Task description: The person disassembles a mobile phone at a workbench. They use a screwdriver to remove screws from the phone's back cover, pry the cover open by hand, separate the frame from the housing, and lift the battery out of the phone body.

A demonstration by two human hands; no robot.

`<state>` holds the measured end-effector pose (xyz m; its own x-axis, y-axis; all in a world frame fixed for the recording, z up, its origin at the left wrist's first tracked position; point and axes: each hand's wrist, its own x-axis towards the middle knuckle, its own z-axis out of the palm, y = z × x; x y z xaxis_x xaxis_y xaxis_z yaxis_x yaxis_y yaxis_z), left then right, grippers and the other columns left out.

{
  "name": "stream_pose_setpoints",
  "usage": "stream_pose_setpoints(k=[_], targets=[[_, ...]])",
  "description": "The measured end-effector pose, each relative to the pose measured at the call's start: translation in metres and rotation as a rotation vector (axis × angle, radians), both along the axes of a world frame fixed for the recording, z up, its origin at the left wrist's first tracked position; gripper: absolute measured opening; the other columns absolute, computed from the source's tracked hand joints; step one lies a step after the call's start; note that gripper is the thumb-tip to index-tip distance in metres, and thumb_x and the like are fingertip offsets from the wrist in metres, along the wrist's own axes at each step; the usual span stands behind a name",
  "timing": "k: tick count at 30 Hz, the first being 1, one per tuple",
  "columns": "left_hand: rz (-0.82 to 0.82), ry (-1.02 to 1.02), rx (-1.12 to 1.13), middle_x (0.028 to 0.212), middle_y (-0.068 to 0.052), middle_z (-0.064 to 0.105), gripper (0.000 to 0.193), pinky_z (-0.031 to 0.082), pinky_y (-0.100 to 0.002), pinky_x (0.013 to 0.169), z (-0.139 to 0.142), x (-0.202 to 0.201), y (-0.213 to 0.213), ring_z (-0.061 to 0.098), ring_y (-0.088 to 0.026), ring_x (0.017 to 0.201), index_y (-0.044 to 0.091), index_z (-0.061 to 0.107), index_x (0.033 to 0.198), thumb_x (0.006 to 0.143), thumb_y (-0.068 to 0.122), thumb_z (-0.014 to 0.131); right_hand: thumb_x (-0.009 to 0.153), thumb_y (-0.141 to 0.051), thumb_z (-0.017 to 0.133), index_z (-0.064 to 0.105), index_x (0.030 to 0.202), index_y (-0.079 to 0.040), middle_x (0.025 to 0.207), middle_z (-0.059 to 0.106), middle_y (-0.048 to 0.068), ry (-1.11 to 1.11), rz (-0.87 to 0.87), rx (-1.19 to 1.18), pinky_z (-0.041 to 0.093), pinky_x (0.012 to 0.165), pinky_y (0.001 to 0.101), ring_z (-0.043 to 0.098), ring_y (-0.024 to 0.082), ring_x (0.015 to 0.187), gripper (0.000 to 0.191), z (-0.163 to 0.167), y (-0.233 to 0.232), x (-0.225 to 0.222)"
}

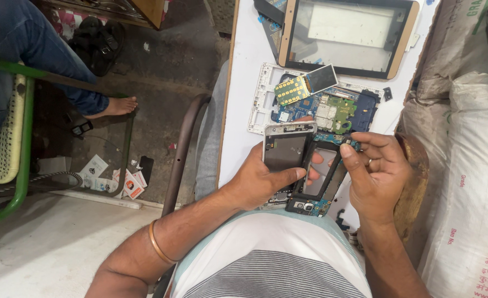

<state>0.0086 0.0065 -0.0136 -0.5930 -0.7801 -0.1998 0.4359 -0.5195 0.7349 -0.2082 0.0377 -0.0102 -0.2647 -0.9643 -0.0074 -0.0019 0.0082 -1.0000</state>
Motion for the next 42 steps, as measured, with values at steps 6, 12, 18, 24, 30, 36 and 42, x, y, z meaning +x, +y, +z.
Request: stream_pose_setpoints(k=[6, 12, 18, 24, 30, 36, 42], targets=[[0.098, -0.116, -0.014, 0.119, -0.02, 0.071, 0.043, 0.062, -0.041, 0.094, 0.001, 0.0, -0.008, 0.073, -0.025, 0.107, -0.012, 0.055, 0.138, 0.102, 0.005, 0.071, 0.1, 0.007, 0.076, 0.062, 0.12, 0.006, 0.1, 0.071, 0.01, -0.092, 0.028, -0.005, 0.046, 0.072, 0.0117, 0.064, 0.004, 0.082, 0.025, -0.007, 0.0, -0.007], [0.152, 0.106, 0.189, 0.118, -0.015, 0.071, 0.054, 0.061, -0.04, 0.088, 0.012, 0.007, -0.028, 0.072, -0.023, 0.101, 0.003, 0.05, 0.14, 0.097, 0.029, 0.068, 0.095, 0.008, 0.072, 0.057, 0.123, 0.004, 0.11, 0.072, 0.013, -0.307, 0.126, -0.051, 0.061, 0.084, 0.0252, 0.072, 0.014, 0.093, 0.033, 0.005, -0.014, -0.005], [0.284, -0.19, 0.218, 0.148, -0.006, 0.054, 0.06, 0.036, -0.035, 0.119, 0.002, 0.007, -0.039, 0.048, -0.016, 0.139, 0.007, 0.041, 0.154, 0.107, 0.045, 0.045, 0.099, 0.009, 0.072, 0.056, 0.119, 0.004, 0.101, 0.072, 0.015, -0.216, 0.088, -0.065, 0.064, 0.079, 0.0257, 0.072, 0.013, 0.083, 0.026, 0.014, -0.012, -0.013], [0.274, -0.481, -0.345, 0.146, -0.021, 0.06, 0.054, 0.04, -0.038, 0.12, 0.002, 0.008, -0.037, 0.053, -0.026, 0.14, 0.002, 0.042, 0.156, 0.11, 0.031, 0.05, 0.097, 0.008, 0.079, 0.057, 0.12, 0.003, 0.103, 0.072, 0.013, 0.021, 0.067, -0.077, 0.053, 0.075, 0.0136, 0.069, 0.007, 0.085, 0.032, 0.016, -0.003, -0.012], [0.335, -0.672, -0.689, 0.163, -0.025, 0.04, 0.058, 0.029, -0.046, 0.131, 0.013, 0.013, -0.036, 0.037, -0.035, 0.157, 0.005, 0.028, 0.163, 0.111, 0.02, 0.051, 0.095, 0.007, 0.081, 0.06, 0.118, 0.004, 0.099, 0.072, 0.012, 0.171, 0.039, -0.011, 0.055, 0.076, 0.0155, 0.068, 0.008, 0.084, 0.032, 0.02, -0.001, -0.008], [0.368, -0.746, -0.771, 0.171, -0.027, 0.025, 0.052, 0.027, -0.05, 0.131, 0.019, 0.013, -0.031, 0.026, -0.039, 0.161, 0.006, 0.036, 0.16, 0.112, 0.019, 0.049, 0.094, 0.006, 0.081, 0.055, 0.119, 0.002, 0.104, 0.072, 0.011, 0.156, 0.071, -0.103, 0.057, 0.083, 0.0169, 0.071, 0.009, 0.093, 0.036, 0.014, 0.004, -0.002], [0.476, -0.765, -0.761, 0.143, -0.015, 0.061, 0.037, 0.046, -0.041, 0.119, 0.021, 0.022, -0.02, 0.056, -0.028, 0.139, 0.006, 0.059, 0.144, 0.111, 0.022, 0.058, 0.094, 0.008, 0.079, 0.056, 0.123, 0.003, 0.103, 0.072, 0.013, 0.163, 0.117, -0.126, 0.058, 0.083, 0.0184, 0.071, 0.01, 0.093, 0.037, 0.006, 0.005, -0.002]])
